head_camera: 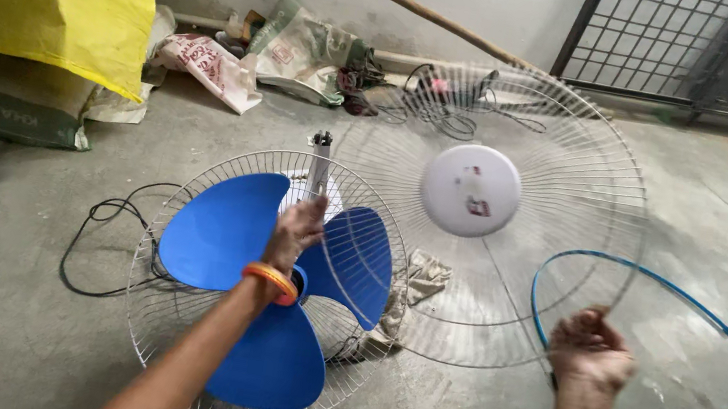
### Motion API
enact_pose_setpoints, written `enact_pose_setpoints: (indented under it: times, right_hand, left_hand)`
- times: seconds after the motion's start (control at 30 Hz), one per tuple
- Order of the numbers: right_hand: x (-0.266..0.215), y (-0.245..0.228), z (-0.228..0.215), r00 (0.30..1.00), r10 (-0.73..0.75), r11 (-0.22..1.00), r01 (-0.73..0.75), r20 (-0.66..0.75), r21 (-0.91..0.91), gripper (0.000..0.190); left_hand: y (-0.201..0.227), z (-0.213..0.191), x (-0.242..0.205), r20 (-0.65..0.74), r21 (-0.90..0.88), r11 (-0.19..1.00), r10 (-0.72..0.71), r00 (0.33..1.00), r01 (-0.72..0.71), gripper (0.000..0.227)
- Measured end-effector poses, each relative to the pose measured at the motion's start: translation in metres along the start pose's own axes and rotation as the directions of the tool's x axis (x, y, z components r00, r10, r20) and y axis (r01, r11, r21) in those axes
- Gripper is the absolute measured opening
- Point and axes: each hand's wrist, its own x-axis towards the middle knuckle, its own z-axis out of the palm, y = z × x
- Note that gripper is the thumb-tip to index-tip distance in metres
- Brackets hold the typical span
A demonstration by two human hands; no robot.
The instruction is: The person reassembles an electric fan by attaching the front grille to the fan head and then fitting a blue plastic ring around the grille, securing it in place.
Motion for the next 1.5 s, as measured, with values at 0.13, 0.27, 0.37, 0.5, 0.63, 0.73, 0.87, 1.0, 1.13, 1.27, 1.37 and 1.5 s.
enact_pose_setpoints:
  times: [0.13,0.27,0.37,0.5,0.63,0.73,0.87,1.0,1.13,1.27,1.37,1.5]
  right_hand:
    - [0.006,0.035,-0.018,0.98,0.143,0.988,-0.15,0.136,0.047,0.018]
    - [0.014,0.065,-0.035,0.922,0.263,0.959,-0.282,0.285,0.027,0.022]
    - [0.022,0.088,-0.041,0.882,0.274,0.962,-0.247,0.385,-0.119,0.028]
    - [0.022,0.123,-0.042,0.901,0.186,0.935,-0.04,0.391,-0.352,0.034]
    - [0.003,0.164,-0.04,0.955,0.126,0.814,0.055,0.268,-0.579,0.042]
    - [-0.01,0.2,-0.038,0.954,0.12,0.68,0.123,0.276,-0.723,0.055]
    - [-0.008,0.228,-0.047,0.944,0.1,0.518,0.221,0.315,-0.826,0.052]
    - [0.006,0.24,-0.06,0.921,0.096,0.591,0.252,0.377,-0.766,0.048]
    - [0.008,0.247,-0.063,0.932,0.082,0.574,0.246,0.354,-0.781,0.043]
    - [0.0,0.249,-0.057,0.944,0.06,0.52,0.247,0.324,-0.818,0.043]
    - [-0.002,0.25,-0.052,0.942,0.017,0.491,0.283,0.334,-0.824,0.044]
    - [0.005,0.249,-0.057,0.934,-0.008,0.508,0.312,0.358,-0.803,0.045]
  left_hand:
    - [0.016,-0.042,0.003,-0.185,0.064,0.998,0.012,0.983,0.0,0.101]
    - [0.039,-0.08,0.004,-0.216,0.218,0.97,0.159,0.963,-0.111,0.099]
    - [0.057,-0.1,-0.005,-0.178,0.193,0.957,0.251,0.951,-0.217,0.094]
    - [0.063,-0.122,-0.04,-0.245,0.283,0.9,0.401,0.883,-0.331,0.089]
    - [0.058,-0.145,-0.071,-0.43,0.431,0.887,0.364,0.826,-0.166,0.078]
    - [0.049,-0.164,-0.078,-0.525,0.587,0.809,0.373,0.765,0.008,0.075]
    - [0.022,-0.194,-0.08,-0.467,0.753,0.658,0.523,0.713,0.01,0.078]
    - [-0.01,-0.213,-0.083,-0.444,0.806,0.588,0.532,0.721,0.062,0.088]
    - [-0.024,-0.212,-0.084,-0.496,0.799,0.578,0.48,0.723,0.164,0.092]
    - [-0.02,-0.207,-0.085,-0.583,0.71,0.66,0.357,0.73,0.245,0.099]
    - [-0.016,-0.202,-0.087,-0.608,0.671,0.689,0.302,0.734,0.273,0.101]
    - [-0.013,-0.193,-0.092,-0.603,0.675,0.68,0.287,0.744,0.286,0.096]
